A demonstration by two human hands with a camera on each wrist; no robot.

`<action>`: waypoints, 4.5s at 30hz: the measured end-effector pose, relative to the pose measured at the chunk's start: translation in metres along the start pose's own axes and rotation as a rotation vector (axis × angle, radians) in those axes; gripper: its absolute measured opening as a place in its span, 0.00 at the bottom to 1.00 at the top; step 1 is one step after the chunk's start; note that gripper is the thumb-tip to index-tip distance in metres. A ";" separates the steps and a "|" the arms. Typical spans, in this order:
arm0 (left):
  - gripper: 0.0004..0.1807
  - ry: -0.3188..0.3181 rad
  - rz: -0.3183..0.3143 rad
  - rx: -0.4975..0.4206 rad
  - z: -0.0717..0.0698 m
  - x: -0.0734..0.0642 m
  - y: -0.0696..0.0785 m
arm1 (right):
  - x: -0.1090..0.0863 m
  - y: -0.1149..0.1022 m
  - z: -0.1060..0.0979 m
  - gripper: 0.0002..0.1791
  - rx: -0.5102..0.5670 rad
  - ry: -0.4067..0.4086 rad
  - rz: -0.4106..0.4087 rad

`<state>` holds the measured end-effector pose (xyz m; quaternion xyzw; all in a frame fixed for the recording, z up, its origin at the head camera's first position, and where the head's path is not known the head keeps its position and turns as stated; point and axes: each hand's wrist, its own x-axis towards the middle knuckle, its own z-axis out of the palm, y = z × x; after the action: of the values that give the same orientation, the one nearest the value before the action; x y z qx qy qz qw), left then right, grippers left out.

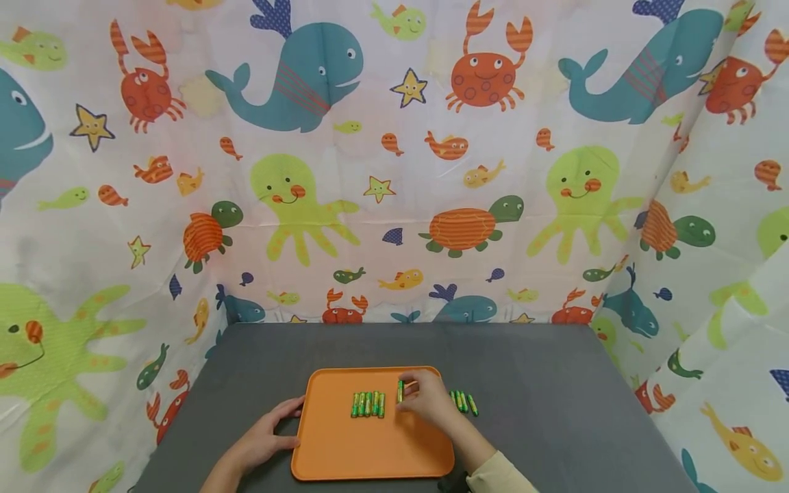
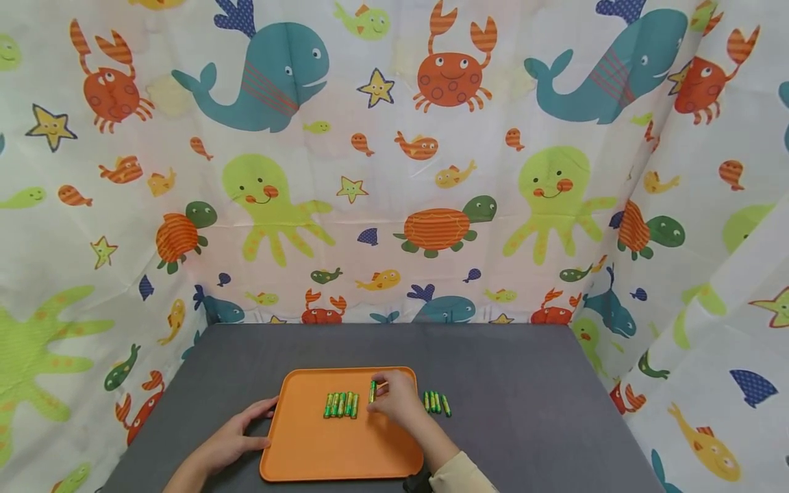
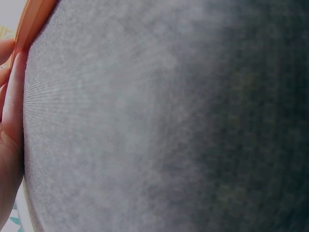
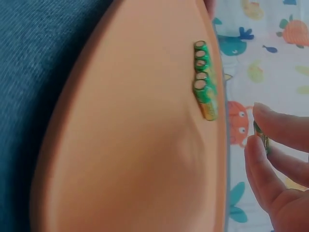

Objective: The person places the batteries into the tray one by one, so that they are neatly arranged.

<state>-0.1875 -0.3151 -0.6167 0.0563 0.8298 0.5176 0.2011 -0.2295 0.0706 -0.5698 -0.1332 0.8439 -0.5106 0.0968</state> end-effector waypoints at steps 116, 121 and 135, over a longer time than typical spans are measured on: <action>0.47 -0.009 0.018 -0.011 -0.001 0.001 -0.005 | -0.040 0.091 -0.108 0.27 -0.275 0.140 0.188; 0.46 -0.003 0.024 -0.007 -0.001 0.001 -0.005 | -0.040 0.083 -0.109 0.29 -0.173 0.190 0.209; 0.46 -0.008 0.023 -0.004 -0.001 0.001 -0.003 | -0.037 0.039 -0.096 0.27 -0.148 0.222 0.110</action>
<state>-0.1886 -0.3172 -0.6187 0.0675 0.8271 0.5215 0.1986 -0.2288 0.1803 -0.5594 -0.0363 0.8907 -0.4526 0.0204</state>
